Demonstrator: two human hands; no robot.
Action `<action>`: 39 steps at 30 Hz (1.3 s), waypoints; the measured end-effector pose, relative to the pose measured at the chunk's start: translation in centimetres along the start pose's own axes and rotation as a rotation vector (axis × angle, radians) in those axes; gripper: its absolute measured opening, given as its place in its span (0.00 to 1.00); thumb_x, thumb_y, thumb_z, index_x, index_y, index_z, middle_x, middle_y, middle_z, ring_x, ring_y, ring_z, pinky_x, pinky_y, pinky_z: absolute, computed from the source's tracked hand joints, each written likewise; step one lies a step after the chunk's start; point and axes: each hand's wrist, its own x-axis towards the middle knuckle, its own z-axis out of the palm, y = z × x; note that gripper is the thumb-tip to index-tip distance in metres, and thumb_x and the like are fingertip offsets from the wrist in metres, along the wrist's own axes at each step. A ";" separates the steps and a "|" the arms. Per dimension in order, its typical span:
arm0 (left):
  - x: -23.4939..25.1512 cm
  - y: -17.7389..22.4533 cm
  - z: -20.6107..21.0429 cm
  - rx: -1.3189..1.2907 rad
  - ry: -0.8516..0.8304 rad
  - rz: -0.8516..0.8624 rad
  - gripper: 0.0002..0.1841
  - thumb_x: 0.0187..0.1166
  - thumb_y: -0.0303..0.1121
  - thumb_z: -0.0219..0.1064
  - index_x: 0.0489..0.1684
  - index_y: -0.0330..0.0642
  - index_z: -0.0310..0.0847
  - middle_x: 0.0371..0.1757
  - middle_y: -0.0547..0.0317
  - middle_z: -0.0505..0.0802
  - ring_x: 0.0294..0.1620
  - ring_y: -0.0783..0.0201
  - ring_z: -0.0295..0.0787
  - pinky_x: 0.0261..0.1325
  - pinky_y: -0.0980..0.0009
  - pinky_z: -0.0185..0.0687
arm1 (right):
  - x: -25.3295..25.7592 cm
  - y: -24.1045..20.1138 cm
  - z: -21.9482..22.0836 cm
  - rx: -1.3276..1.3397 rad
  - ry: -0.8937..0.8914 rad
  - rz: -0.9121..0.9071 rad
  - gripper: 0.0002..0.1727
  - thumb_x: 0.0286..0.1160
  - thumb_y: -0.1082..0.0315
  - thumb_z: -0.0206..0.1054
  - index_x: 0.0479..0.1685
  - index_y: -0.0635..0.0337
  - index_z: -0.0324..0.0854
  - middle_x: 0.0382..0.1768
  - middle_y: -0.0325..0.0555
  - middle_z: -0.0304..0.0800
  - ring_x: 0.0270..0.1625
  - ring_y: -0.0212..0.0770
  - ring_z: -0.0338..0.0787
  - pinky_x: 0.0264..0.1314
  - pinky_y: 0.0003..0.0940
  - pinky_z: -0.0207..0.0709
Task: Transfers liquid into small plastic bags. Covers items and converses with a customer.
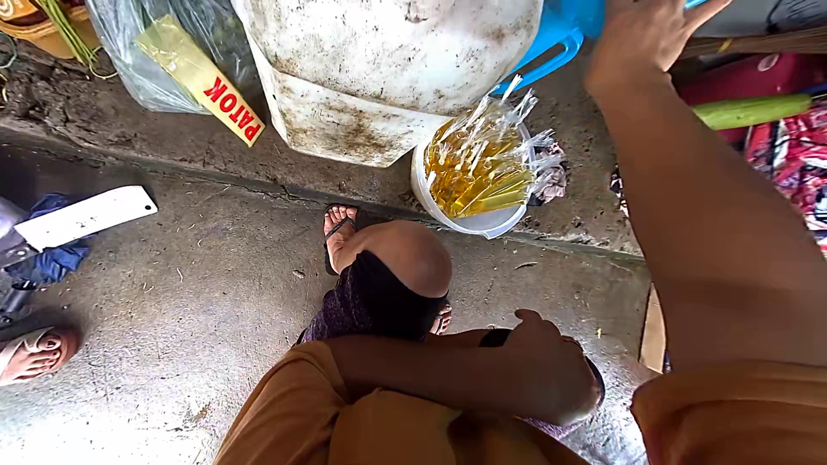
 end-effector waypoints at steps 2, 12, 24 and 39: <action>0.0 0.0 0.0 -0.004 -0.001 0.006 0.14 0.87 0.30 0.56 0.59 0.33 0.83 0.61 0.38 0.87 0.66 0.37 0.81 0.58 0.38 0.72 | 0.1 0.1 0.1 -0.011 0.009 0.006 0.36 0.64 0.84 0.67 0.80 0.59 0.72 0.82 0.63 0.70 0.90 0.74 0.52 0.77 0.93 0.30; -0.6 0.1 -0.4 0.000 0.018 0.017 0.13 0.88 0.30 0.54 0.57 0.34 0.83 0.59 0.38 0.87 0.64 0.38 0.82 0.57 0.40 0.72 | 0.0 -0.1 -0.3 -0.015 0.018 0.007 0.35 0.66 0.84 0.66 0.80 0.59 0.72 0.83 0.61 0.70 0.91 0.73 0.52 0.77 0.93 0.30; -1.2 0.0 -1.0 -0.034 -0.009 -0.005 0.21 0.89 0.43 0.60 0.66 0.34 0.81 0.65 0.34 0.86 0.68 0.36 0.81 0.64 0.40 0.73 | -0.4 -0.3 -0.2 0.012 0.099 -0.002 0.30 0.68 0.86 0.65 0.74 0.57 0.80 0.76 0.59 0.78 0.86 0.72 0.62 0.78 0.91 0.35; -0.9 -0.2 -1.0 -0.003 -0.079 -0.026 0.26 0.88 0.47 0.60 0.72 0.34 0.77 0.71 0.32 0.83 0.71 0.33 0.78 0.67 0.38 0.71 | -0.4 2.3 -0.2 -0.050 0.150 -0.075 0.24 0.78 0.86 0.59 0.71 0.60 0.80 0.74 0.57 0.80 0.84 0.68 0.68 0.80 0.87 0.39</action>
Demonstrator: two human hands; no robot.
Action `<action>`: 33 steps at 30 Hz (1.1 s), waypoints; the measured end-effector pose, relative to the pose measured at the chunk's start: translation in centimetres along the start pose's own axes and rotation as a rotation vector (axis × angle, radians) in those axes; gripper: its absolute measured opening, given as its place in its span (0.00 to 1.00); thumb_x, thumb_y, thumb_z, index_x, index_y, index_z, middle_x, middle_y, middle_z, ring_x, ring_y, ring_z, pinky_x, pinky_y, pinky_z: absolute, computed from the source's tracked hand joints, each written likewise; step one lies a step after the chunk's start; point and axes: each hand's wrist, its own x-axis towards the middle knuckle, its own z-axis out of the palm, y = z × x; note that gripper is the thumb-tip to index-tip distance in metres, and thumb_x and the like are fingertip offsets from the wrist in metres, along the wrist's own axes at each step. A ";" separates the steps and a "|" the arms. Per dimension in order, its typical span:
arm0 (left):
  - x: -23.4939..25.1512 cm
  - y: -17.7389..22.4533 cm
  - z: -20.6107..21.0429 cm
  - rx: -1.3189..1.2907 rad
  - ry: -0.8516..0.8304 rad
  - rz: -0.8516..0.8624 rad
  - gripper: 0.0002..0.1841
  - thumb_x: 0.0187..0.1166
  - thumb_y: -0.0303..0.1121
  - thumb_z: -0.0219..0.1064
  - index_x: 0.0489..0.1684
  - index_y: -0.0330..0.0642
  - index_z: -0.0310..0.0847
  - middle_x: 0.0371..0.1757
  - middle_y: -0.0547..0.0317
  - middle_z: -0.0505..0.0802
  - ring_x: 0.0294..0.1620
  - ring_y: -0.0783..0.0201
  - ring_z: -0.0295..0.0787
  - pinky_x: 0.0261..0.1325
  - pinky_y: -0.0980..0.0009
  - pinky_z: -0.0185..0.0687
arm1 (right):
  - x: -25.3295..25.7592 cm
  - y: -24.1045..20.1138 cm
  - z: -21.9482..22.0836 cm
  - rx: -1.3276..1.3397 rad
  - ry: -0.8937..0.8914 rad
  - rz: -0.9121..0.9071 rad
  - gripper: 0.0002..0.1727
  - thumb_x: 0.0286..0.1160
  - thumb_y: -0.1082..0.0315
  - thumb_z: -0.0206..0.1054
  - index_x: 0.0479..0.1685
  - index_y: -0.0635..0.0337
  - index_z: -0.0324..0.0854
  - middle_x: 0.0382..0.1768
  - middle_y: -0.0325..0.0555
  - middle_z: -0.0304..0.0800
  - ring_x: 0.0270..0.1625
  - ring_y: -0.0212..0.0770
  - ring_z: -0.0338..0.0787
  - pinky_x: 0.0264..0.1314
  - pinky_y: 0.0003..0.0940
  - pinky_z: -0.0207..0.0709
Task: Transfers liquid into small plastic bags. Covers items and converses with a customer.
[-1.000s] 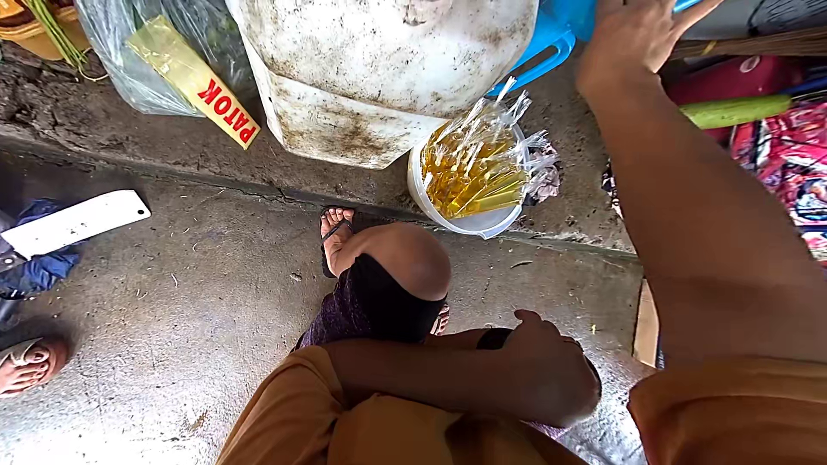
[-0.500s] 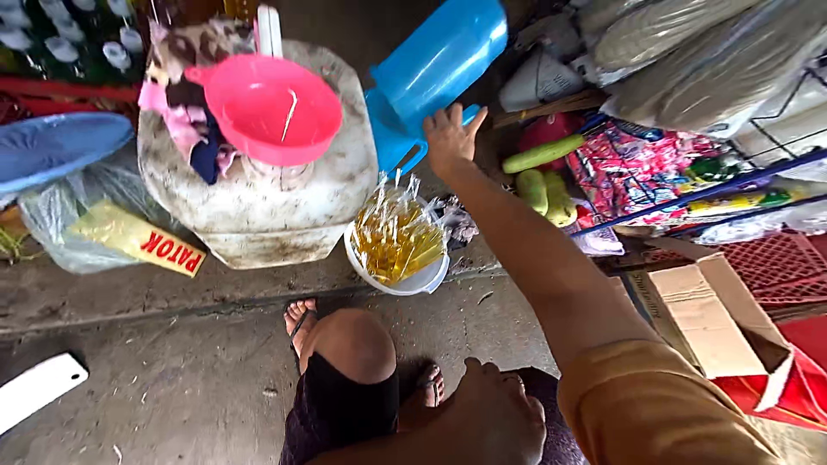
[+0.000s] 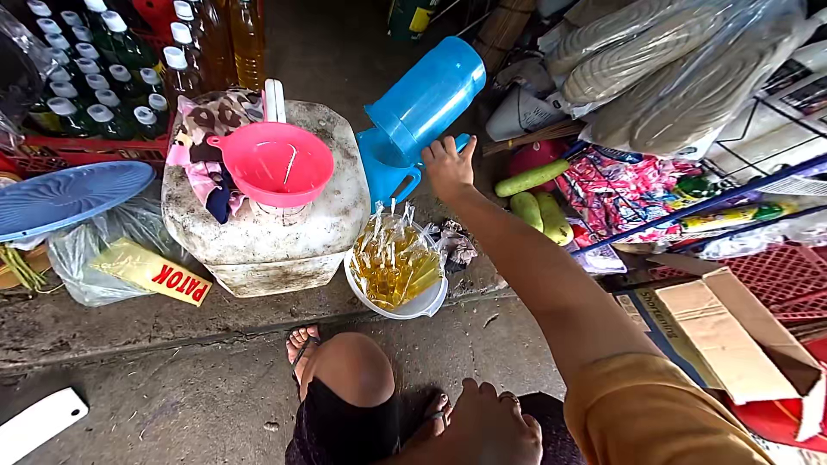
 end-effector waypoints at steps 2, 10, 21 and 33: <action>0.0 0.1 -0.1 0.004 -0.014 0.000 0.26 0.89 0.47 0.60 0.73 0.34 0.76 0.70 0.32 0.83 0.72 0.33 0.78 0.67 0.38 0.71 | -0.2 0.0 0.1 -0.015 -0.027 -0.028 0.24 0.79 0.85 0.59 0.72 0.60 0.79 0.74 0.58 0.79 0.84 0.68 0.67 0.80 0.87 0.39; -0.5 -0.1 -0.3 0.024 -0.013 -0.010 0.27 0.89 0.47 0.58 0.75 0.34 0.75 0.71 0.32 0.82 0.73 0.33 0.76 0.67 0.39 0.71 | -0.1 -0.2 -0.1 -0.051 -0.032 -0.066 0.23 0.77 0.86 0.61 0.70 0.63 0.79 0.72 0.60 0.80 0.84 0.67 0.69 0.79 0.88 0.40; -1.1 0.0 -0.7 0.003 -0.018 -0.012 0.27 0.89 0.48 0.59 0.76 0.34 0.74 0.73 0.31 0.81 0.75 0.32 0.75 0.69 0.37 0.69 | 0.1 -0.3 -0.1 -0.033 -0.014 -0.049 0.23 0.76 0.87 0.60 0.69 0.65 0.79 0.71 0.62 0.81 0.82 0.69 0.69 0.79 0.88 0.40; -1.8 0.1 -2.1 0.077 -0.085 0.007 0.29 0.92 0.47 0.54 0.79 0.29 0.67 0.76 0.28 0.78 0.77 0.33 0.73 0.71 0.40 0.68 | 0.4 -0.8 -0.2 -0.031 0.028 -0.067 0.22 0.75 0.86 0.61 0.67 0.64 0.81 0.69 0.60 0.82 0.81 0.67 0.72 0.79 0.87 0.42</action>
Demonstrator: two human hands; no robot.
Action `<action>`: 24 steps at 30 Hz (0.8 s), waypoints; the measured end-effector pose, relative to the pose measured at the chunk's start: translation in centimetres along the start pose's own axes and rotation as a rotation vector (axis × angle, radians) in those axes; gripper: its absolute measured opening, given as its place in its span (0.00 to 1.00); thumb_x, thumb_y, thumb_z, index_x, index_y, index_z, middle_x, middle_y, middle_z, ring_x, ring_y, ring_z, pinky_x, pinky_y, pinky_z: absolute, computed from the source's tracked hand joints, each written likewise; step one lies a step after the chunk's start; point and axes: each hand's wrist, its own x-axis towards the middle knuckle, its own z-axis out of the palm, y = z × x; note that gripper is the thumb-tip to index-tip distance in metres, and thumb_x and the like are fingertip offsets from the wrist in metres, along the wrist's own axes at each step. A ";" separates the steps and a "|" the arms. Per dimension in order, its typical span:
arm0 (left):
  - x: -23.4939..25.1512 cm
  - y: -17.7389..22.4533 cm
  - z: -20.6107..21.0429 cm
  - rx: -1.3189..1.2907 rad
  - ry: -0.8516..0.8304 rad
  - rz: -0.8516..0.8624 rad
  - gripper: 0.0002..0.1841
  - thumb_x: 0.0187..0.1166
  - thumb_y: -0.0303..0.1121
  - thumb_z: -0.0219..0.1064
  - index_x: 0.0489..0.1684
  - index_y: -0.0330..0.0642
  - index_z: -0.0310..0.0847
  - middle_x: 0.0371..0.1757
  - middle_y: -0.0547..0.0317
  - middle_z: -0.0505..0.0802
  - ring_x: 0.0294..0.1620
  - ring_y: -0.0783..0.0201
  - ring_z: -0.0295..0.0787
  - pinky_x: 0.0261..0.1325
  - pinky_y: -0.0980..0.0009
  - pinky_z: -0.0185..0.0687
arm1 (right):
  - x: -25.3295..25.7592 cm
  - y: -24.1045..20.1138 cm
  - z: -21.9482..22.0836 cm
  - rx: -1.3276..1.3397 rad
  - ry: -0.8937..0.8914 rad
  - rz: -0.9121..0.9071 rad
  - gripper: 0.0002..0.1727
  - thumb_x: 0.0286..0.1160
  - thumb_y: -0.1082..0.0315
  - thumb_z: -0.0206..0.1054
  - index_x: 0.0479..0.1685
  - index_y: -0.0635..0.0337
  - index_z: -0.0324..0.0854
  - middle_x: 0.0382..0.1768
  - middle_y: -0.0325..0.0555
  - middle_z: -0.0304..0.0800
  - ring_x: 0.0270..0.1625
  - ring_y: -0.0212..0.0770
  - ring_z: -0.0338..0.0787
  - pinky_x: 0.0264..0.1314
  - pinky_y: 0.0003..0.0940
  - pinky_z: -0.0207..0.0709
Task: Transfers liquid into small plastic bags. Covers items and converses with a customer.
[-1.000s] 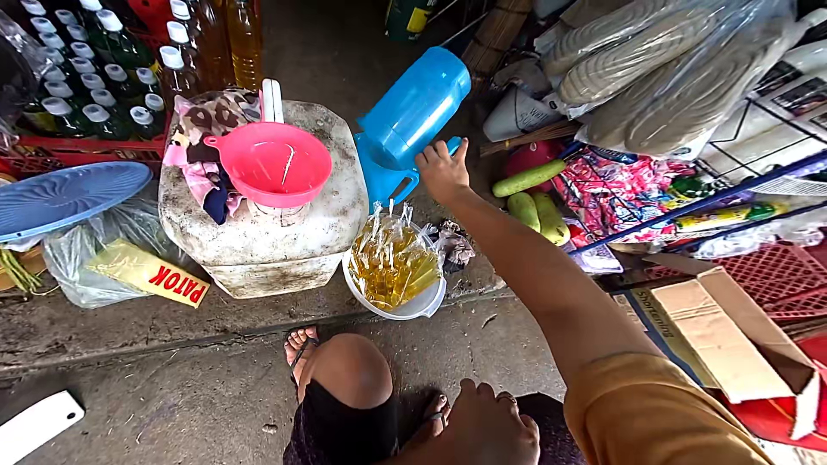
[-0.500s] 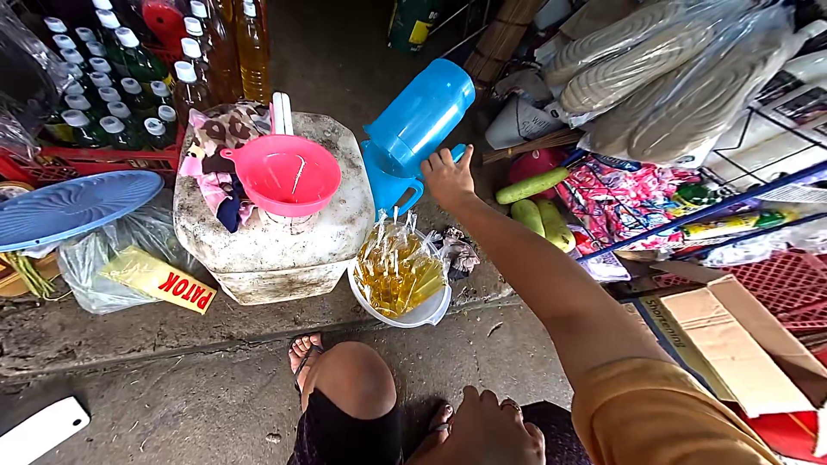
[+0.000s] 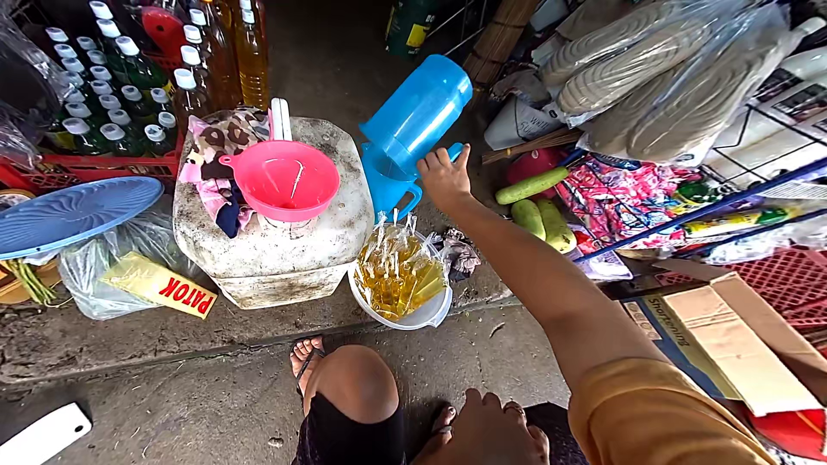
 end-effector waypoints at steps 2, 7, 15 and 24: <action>0.0 0.0 0.0 0.007 0.002 0.004 0.29 0.92 0.47 0.54 0.79 0.30 0.67 0.76 0.28 0.78 0.77 0.33 0.74 0.71 0.40 0.69 | 0.0 -0.1 0.0 0.005 -0.019 0.003 0.22 0.74 0.86 0.62 0.68 0.64 0.81 0.71 0.60 0.82 0.82 0.68 0.71 0.78 0.88 0.42; 0.0 -0.2 0.3 0.010 0.021 0.007 0.29 0.92 0.49 0.53 0.78 0.31 0.68 0.74 0.29 0.79 0.76 0.34 0.75 0.70 0.41 0.70 | -0.1 -0.1 0.3 -0.007 -0.007 -0.003 0.22 0.74 0.87 0.63 0.66 0.64 0.82 0.68 0.60 0.83 0.80 0.67 0.73 0.78 0.88 0.43; 0.6 -0.2 1.4 -0.061 0.082 -0.019 0.28 0.89 0.49 0.59 0.75 0.34 0.75 0.72 0.31 0.82 0.74 0.33 0.77 0.69 0.39 0.70 | -0.2 -0.4 0.1 0.003 -0.021 0.006 0.22 0.74 0.86 0.63 0.67 0.63 0.81 0.68 0.61 0.83 0.81 0.68 0.72 0.78 0.88 0.42; 0.5 -0.2 0.9 -0.017 0.047 -0.011 0.29 0.90 0.49 0.57 0.77 0.31 0.71 0.75 0.30 0.79 0.75 0.33 0.76 0.69 0.40 0.71 | -0.5 -0.2 0.3 -0.006 -0.063 -0.015 0.22 0.76 0.85 0.62 0.68 0.62 0.82 0.70 0.58 0.83 0.82 0.66 0.72 0.79 0.86 0.44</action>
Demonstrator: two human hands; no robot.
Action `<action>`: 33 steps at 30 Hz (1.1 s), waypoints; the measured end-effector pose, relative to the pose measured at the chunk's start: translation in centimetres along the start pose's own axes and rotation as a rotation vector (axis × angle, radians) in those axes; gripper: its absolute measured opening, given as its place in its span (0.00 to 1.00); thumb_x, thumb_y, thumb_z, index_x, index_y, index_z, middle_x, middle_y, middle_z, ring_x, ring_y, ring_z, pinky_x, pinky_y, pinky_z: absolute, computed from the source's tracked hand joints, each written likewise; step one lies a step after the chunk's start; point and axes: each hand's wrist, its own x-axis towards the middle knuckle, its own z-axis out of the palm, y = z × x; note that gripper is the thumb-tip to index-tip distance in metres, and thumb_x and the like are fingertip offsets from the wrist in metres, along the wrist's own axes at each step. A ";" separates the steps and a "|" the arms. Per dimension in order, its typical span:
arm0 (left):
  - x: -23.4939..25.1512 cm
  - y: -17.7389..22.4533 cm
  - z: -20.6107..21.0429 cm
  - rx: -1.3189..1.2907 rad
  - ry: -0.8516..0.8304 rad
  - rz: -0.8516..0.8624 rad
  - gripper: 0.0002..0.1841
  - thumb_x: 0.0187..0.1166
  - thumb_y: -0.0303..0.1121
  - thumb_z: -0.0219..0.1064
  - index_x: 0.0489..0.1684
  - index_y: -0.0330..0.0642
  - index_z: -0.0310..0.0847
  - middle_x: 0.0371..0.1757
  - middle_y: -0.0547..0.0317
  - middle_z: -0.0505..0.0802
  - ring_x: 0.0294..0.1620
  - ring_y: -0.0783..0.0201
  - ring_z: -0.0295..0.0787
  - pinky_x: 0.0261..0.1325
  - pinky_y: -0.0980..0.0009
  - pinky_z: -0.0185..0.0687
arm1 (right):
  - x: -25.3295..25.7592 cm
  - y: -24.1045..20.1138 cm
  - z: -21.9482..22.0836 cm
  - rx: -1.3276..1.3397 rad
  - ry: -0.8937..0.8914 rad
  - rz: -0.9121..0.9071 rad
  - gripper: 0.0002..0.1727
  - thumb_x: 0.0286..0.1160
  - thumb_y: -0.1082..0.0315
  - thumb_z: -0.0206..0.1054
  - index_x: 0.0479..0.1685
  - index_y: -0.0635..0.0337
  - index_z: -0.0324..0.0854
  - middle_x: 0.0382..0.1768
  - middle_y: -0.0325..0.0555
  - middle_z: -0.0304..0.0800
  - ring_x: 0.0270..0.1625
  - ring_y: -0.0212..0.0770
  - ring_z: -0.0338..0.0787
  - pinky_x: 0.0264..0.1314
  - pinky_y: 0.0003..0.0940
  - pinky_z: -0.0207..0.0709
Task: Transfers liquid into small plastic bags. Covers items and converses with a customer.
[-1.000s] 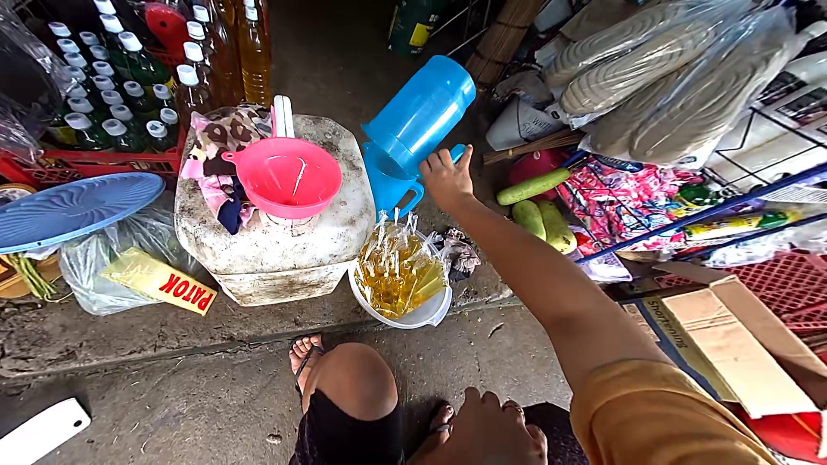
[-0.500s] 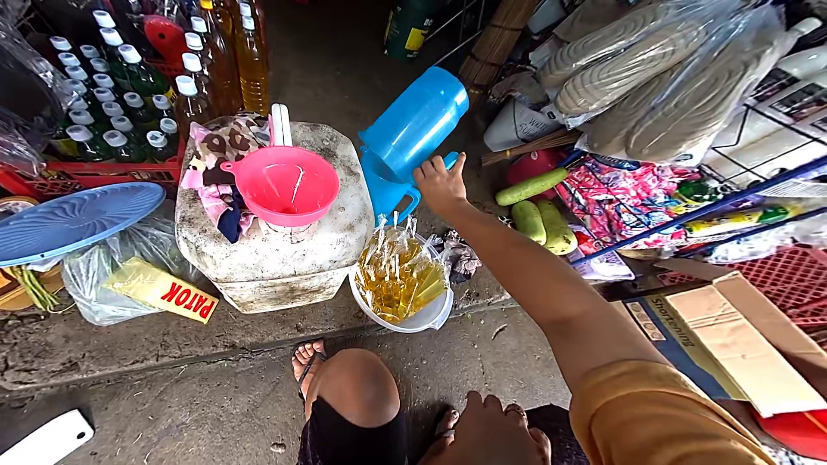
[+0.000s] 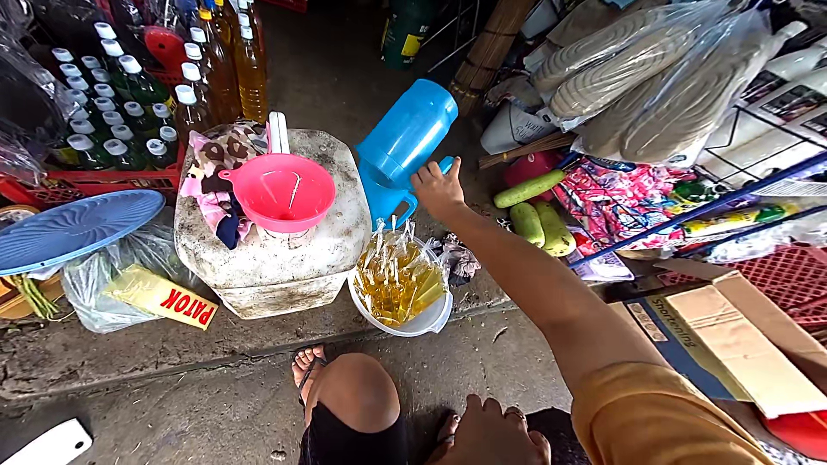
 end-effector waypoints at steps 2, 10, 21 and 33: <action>0.0 0.0 0.1 -0.013 0.017 -0.005 0.28 0.90 0.49 0.58 0.76 0.33 0.73 0.74 0.31 0.80 0.74 0.33 0.76 0.68 0.39 0.71 | 0.1 0.1 -0.2 0.000 -0.018 -0.001 0.22 0.76 0.85 0.62 0.69 0.61 0.81 0.70 0.58 0.83 0.82 0.66 0.71 0.79 0.86 0.43; 0.2 0.1 0.6 -0.034 0.034 -0.017 0.28 0.89 0.50 0.59 0.74 0.34 0.75 0.72 0.31 0.82 0.73 0.33 0.77 0.68 0.39 0.70 | 0.3 -0.1 -0.2 0.054 -0.064 0.029 0.23 0.77 0.85 0.62 0.71 0.61 0.80 0.73 0.58 0.80 0.84 0.66 0.68 0.79 0.87 0.41; 0.0 0.4 0.4 -0.034 0.021 -0.019 0.28 0.89 0.50 0.58 0.75 0.34 0.74 0.72 0.31 0.82 0.74 0.33 0.76 0.69 0.39 0.70 | 0.4 -0.3 -0.1 0.044 -0.072 0.038 0.24 0.76 0.81 0.66 0.72 0.58 0.80 0.75 0.54 0.79 0.85 0.65 0.66 0.79 0.88 0.40; 0.1 0.4 0.4 -0.035 0.024 -0.014 0.27 0.89 0.48 0.59 0.75 0.34 0.75 0.72 0.32 0.82 0.74 0.33 0.76 0.68 0.39 0.70 | 0.3 -0.6 -0.3 0.095 -0.057 0.056 0.25 0.76 0.84 0.64 0.72 0.57 0.80 0.75 0.54 0.79 0.87 0.64 0.65 0.81 0.87 0.36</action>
